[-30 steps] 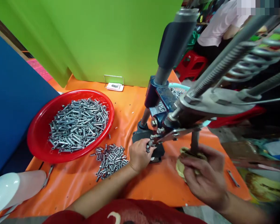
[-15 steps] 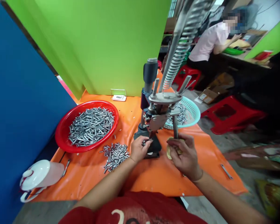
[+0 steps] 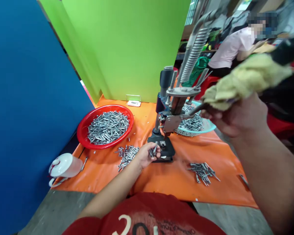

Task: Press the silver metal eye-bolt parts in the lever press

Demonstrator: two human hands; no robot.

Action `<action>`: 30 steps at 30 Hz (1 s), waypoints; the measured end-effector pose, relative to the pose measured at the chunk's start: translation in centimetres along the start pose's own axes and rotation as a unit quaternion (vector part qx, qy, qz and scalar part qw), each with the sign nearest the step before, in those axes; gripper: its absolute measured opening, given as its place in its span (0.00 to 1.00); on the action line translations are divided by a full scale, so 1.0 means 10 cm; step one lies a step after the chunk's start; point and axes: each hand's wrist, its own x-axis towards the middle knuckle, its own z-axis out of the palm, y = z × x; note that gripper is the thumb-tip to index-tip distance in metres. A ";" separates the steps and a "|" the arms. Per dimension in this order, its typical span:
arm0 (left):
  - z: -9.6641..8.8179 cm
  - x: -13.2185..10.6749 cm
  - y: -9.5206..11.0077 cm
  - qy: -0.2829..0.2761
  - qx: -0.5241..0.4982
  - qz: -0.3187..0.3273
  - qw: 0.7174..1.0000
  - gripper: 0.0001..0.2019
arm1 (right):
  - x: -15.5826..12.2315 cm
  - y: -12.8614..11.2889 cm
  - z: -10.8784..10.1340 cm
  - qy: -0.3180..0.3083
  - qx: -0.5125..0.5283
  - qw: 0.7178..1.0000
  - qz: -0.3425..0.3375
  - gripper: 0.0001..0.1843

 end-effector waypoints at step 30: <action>-0.58 -0.28 0.10 0.007 0.682 0.147 0.716 0.04 | -1.36 1.56 0.07 -0.194 -0.238 0.934 0.182 0.20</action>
